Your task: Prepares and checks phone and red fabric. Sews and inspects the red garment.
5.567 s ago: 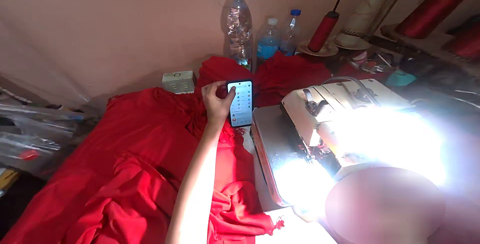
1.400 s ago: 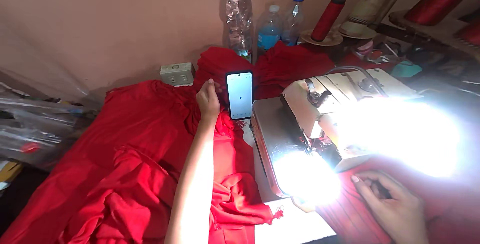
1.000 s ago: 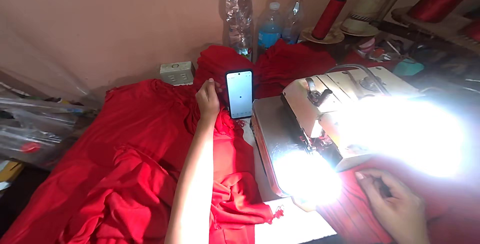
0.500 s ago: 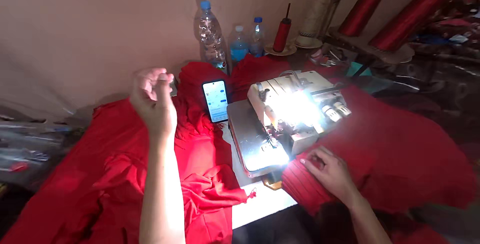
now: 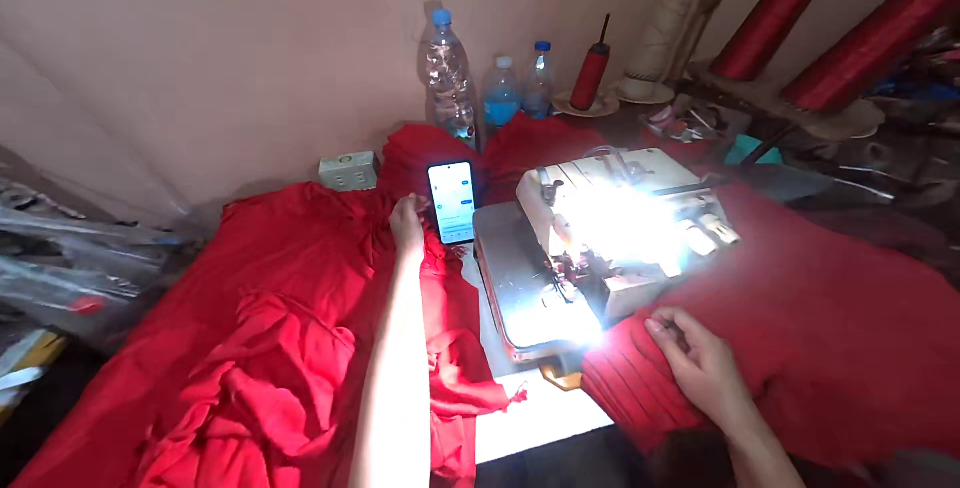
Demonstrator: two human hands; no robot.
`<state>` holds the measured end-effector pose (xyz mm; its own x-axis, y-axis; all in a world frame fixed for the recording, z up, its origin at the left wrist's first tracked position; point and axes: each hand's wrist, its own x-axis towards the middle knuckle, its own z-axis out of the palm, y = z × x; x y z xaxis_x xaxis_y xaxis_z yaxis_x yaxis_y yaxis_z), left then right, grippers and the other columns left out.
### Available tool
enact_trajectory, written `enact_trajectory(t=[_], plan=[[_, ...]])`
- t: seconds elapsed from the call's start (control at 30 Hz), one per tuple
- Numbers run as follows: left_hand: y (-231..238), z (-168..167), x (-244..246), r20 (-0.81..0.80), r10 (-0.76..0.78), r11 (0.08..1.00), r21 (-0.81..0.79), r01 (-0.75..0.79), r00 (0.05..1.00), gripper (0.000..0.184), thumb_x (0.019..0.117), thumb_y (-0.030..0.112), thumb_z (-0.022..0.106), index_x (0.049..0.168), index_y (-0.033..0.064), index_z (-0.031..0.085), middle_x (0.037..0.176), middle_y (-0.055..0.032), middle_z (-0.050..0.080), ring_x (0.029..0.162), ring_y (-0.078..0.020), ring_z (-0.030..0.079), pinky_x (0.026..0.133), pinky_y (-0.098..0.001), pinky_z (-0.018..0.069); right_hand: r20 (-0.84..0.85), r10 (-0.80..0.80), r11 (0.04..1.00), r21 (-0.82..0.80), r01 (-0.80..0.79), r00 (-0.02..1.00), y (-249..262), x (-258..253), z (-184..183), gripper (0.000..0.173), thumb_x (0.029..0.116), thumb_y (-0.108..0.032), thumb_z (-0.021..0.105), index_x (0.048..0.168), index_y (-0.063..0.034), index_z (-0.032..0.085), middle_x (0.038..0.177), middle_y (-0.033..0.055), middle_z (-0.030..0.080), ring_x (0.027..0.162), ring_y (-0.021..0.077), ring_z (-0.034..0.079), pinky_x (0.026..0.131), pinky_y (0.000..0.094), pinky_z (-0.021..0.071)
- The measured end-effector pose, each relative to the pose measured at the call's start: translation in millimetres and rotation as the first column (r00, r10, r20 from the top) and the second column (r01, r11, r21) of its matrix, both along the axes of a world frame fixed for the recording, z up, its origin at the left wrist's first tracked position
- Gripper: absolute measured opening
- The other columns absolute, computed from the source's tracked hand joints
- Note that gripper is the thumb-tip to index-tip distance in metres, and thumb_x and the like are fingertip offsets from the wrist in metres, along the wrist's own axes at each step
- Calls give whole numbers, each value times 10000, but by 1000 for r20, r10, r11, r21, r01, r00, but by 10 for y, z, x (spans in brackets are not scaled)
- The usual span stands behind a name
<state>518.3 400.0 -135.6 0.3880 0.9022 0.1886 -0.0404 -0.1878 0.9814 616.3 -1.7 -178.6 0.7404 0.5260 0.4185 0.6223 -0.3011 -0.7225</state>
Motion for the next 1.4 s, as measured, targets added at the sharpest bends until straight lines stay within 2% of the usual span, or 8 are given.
enact_trajectory(t=[0.13,0.27,0.37,0.47,0.57,0.73,0.9,1.4], plan=[[7,-2,-8,-63,-62,997,39,64,996,423,1101,232,357,1271,-100,556,1197,-213,623,1063,-212,594,936,-385,476,-1,5,999,48,-5,1000,-4,-7,-23,281,1003,-237,517,933,-1,652,672,-46,523,565,-78,427,536,98,371],[-43,-21,10,-100,-76,987,137,89,992,278,1014,98,539,1219,-87,568,1045,-164,644,935,-171,608,864,-362,500,-20,1,998,56,0,1000,0,-26,-5,282,1005,-215,505,948,18,653,714,-44,559,603,-117,445,572,60,382],[-76,-65,19,-144,-99,977,174,124,985,380,903,69,637,1248,-64,550,1110,-184,631,968,-205,635,843,-376,532,-31,1,997,82,2,1000,8,-41,-4,254,995,-190,529,934,23,651,715,-57,558,614,-141,444,580,39,382],[-109,-37,21,-190,-98,971,196,135,977,466,860,35,721,1273,-66,530,1136,-209,643,1004,-236,657,878,-405,543,-35,-12,995,95,15,999,24,-51,-5,243,983,-177,540,931,33,648,721,-66,554,618,-154,436,584,27,374],[-132,-39,29,-229,-75,964,234,129,970,565,827,85,791,1293,-69,511,1145,-217,637,1038,-259,644,922,-430,523,-43,-14,994,105,18,999,36,-83,9,215,980,-158,547,934,29,641,733,-86,558,634,-165,451,602,19,392],[-84,-117,93,-321,-39,956,264,129,946,764,762,226,874,1359,-34,475,1204,-243,629,1131,-360,621,991,-556,483,-38,-23,995,93,27,999,38,-91,11,202,975,-165,568,926,19,636,721,-103,542,627,-169,433,593,18,378],[-152,-86,145,-412,49,947,309,89,910,834,757,318,877,1386,-33,458,1255,-251,602,1190,-387,579,1035,-596,419,-21,-39,996,79,40,999,49,-91,2,216,968,-179,575,918,23,633,706,-95,522,608,-161,402,572,23,347],[-180,-97,225,-386,116,942,336,22,915,751,837,409,774,1359,-42,476,1223,-253,600,1155,-392,583,986,-588,436,-9,-41,998,44,41,999,36,-95,8,220,968,-175,583,914,34,625,677,-87,493,582,-146,375,548,33,324]])
